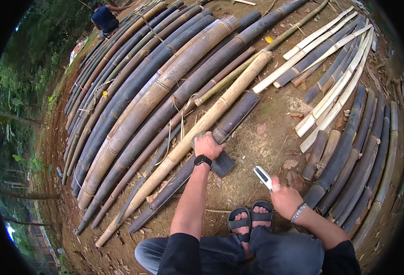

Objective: The person saws through a bamboo pole using a hand saw, then lifts the sectioned pole.

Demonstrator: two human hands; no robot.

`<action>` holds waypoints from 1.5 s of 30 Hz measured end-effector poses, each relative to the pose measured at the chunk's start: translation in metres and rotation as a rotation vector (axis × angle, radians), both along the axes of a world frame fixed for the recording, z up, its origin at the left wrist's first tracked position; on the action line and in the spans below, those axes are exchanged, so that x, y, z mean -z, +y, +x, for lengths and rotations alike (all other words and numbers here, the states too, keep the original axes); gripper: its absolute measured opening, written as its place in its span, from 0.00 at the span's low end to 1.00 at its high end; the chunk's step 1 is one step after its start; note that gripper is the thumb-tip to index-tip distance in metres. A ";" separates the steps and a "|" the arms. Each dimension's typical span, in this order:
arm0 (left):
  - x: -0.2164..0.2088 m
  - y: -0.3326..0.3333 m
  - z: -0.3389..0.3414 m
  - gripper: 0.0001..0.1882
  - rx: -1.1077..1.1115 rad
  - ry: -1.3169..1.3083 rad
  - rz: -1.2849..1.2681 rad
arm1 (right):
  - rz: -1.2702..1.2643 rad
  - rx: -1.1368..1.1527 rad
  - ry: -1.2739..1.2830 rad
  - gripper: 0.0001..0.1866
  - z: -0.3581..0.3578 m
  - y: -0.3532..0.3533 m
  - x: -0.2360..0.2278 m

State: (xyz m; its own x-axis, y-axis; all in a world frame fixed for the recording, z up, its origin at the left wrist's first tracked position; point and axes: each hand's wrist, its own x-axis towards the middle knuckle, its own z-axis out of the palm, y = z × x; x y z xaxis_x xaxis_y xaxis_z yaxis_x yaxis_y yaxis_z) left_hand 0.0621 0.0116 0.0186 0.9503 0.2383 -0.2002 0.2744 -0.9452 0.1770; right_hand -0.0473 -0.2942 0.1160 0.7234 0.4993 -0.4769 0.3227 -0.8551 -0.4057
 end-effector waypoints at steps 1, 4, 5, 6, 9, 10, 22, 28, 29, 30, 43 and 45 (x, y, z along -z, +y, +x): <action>0.003 -0.007 -0.003 0.31 0.000 -0.058 0.048 | -0.055 -0.014 -0.016 0.21 -0.007 -0.014 0.000; 0.004 -0.013 0.005 0.31 0.047 -0.079 0.047 | 0.052 0.017 -0.049 0.22 0.027 0.012 0.024; 0.010 -0.019 0.004 0.32 0.064 -0.153 0.047 | 0.071 0.009 -0.095 0.22 0.047 0.027 0.032; 0.011 -0.015 0.004 0.32 0.074 -0.110 0.026 | 0.073 0.034 -0.071 0.22 0.040 0.029 0.031; 0.006 0.000 0.003 0.32 0.024 -0.008 -0.012 | 0.025 0.008 0.015 0.23 0.004 0.009 0.002; 0.007 0.000 0.003 0.32 0.018 -0.042 0.011 | 0.015 0.000 -0.001 0.23 0.002 0.001 0.006; 0.006 -0.012 0.004 0.33 0.035 -0.074 0.060 | 0.073 0.037 -0.086 0.21 0.013 -0.001 0.030; 0.003 0.001 0.000 0.33 0.044 0.027 0.009 | 0.034 0.021 -0.055 0.21 0.004 0.002 0.010; 0.004 -0.005 -0.006 0.33 0.037 -0.008 0.052 | 0.046 0.012 -0.051 0.21 0.001 -0.002 0.014; 0.005 -0.015 -0.003 0.33 0.055 -0.056 0.079 | 0.039 0.029 -0.058 0.21 -0.002 -0.010 0.015; 0.003 -0.021 0.015 0.32 0.038 -0.050 0.022 | 0.064 0.049 -0.129 0.22 0.047 0.021 0.056; -0.003 -0.015 0.018 0.32 0.032 0.043 -0.005 | 0.079 0.040 -0.159 0.22 0.039 0.026 0.058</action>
State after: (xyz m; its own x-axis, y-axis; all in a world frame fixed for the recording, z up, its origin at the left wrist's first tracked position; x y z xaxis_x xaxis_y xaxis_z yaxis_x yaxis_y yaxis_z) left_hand 0.0801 -0.0029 0.0214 0.9478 0.2074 -0.2423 0.2519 -0.9527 0.1700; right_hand -0.0085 -0.2683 0.0582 0.8070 0.4995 -0.3150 0.3543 -0.8363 -0.4185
